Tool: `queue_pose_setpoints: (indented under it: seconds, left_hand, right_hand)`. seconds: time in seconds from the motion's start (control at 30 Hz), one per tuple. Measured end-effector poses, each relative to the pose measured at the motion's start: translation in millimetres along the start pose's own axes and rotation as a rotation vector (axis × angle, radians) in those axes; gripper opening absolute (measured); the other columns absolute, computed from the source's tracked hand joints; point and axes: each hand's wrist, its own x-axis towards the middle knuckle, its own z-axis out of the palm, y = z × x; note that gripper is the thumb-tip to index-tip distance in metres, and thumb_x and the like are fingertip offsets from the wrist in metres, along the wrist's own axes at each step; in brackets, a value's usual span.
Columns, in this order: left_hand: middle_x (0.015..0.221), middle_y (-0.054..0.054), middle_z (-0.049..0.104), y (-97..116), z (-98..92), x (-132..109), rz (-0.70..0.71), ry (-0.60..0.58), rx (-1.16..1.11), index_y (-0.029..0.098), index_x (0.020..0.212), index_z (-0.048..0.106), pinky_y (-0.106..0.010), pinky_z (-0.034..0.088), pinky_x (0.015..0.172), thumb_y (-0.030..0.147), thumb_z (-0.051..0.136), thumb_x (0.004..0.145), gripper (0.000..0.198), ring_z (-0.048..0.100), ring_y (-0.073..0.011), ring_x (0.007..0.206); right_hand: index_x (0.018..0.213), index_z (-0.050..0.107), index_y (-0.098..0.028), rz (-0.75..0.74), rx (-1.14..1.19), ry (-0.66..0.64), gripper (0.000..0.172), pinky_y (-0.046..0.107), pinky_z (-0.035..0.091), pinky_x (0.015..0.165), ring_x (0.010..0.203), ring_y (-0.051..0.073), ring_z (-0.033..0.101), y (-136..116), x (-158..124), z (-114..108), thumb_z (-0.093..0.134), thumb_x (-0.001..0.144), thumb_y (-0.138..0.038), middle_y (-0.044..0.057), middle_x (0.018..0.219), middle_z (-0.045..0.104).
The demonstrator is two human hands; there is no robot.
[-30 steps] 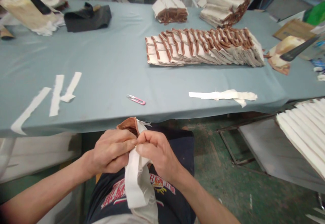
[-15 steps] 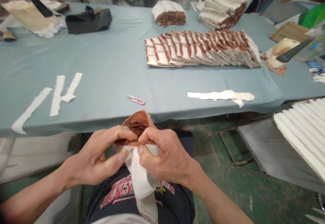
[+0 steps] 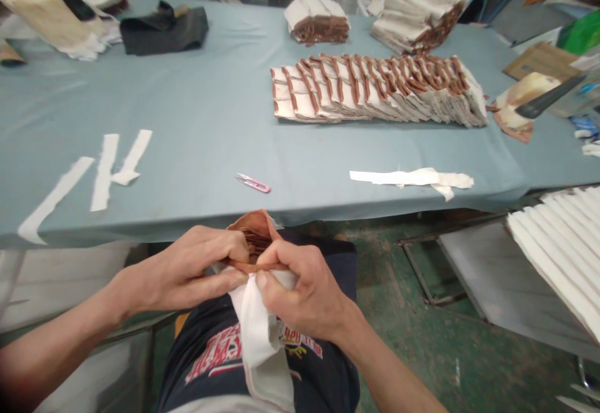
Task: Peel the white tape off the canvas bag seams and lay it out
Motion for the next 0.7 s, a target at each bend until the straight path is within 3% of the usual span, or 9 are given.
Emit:
queue_pose_setpoints:
  seconds: [0.1, 0.2, 0.37, 0.57, 0.7]
  left_hand:
    - [0.079, 0.000, 0.063, 11, -5.5, 6, -0.050, 0.004, -0.065, 0.019, 0.085, 0.056, -0.024, 0.039, 0.065, 0.029, 0.045, 0.108, 0.027, 0.055, -0.0132, 0.067]
    - [0.072, 0.002, 0.055, 25, -0.4, 13, -0.088, 0.014, 0.050, 0.020, 0.079, 0.051, -0.027, 0.035, 0.064, 0.023, 0.034, 0.110, 0.035, 0.049, -0.0134, 0.063]
    - [0.070, 0.003, 0.052, 38, 14.8, 18, -0.163, 0.039, 0.135, 0.020, 0.079, 0.049, -0.031, 0.028, 0.062, 0.026, 0.038, 0.111, 0.035, 0.046, -0.0131, 0.062]
    - [0.065, 0.006, 0.038, 34, 23.6, 22, -0.292, 0.092, -0.195, 0.020, 0.070, 0.037, -0.027, 0.026, 0.059, 0.036, 0.042, 0.109, 0.043, 0.035, -0.0105, 0.060]
    - [0.066, 0.006, 0.033, 19, 39.3, 20, -0.362, 0.147, -0.674, 0.020, 0.070, 0.038, -0.024, 0.025, 0.051, 0.054, 0.045, 0.106, 0.050, 0.028, -0.0095, 0.057]
  right_hand:
    - [0.072, 0.058, -0.021, -0.102, -0.101, -0.021, 0.013, 0.023, 0.033, 0.049, 0.050, 0.009, 0.043, 0, 2, -4, 0.057, 0.085, -0.019, -0.005, 0.061, 0.055]
    - [0.071, 0.057, -0.022, -0.171, -0.219, -0.026, 0.016, 0.025, 0.036, 0.053, 0.053, 0.010, 0.048, -3, 4, -9, 0.056, 0.087, -0.018, -0.005, 0.062, 0.057]
    - [0.074, 0.055, -0.023, -0.193, -0.300, -0.022, 0.014, 0.026, 0.040, 0.059, 0.058, 0.013, 0.056, -6, 0, -14, 0.053, 0.086, -0.018, -0.002, 0.065, 0.062]
    - [0.070, 0.051, -0.022, -0.116, -0.241, 0.006, 0.017, 0.025, 0.033, 0.055, 0.053, 0.011, 0.047, -4, -6, -17, 0.057, 0.085, -0.018, -0.005, 0.062, 0.054]
    - [0.076, 0.054, -0.021, -0.003, -0.059, -0.070, 0.013, 0.024, 0.032, 0.054, 0.055, 0.009, 0.043, -3, -4, -20, 0.060, 0.087, -0.022, -0.006, 0.064, 0.052]
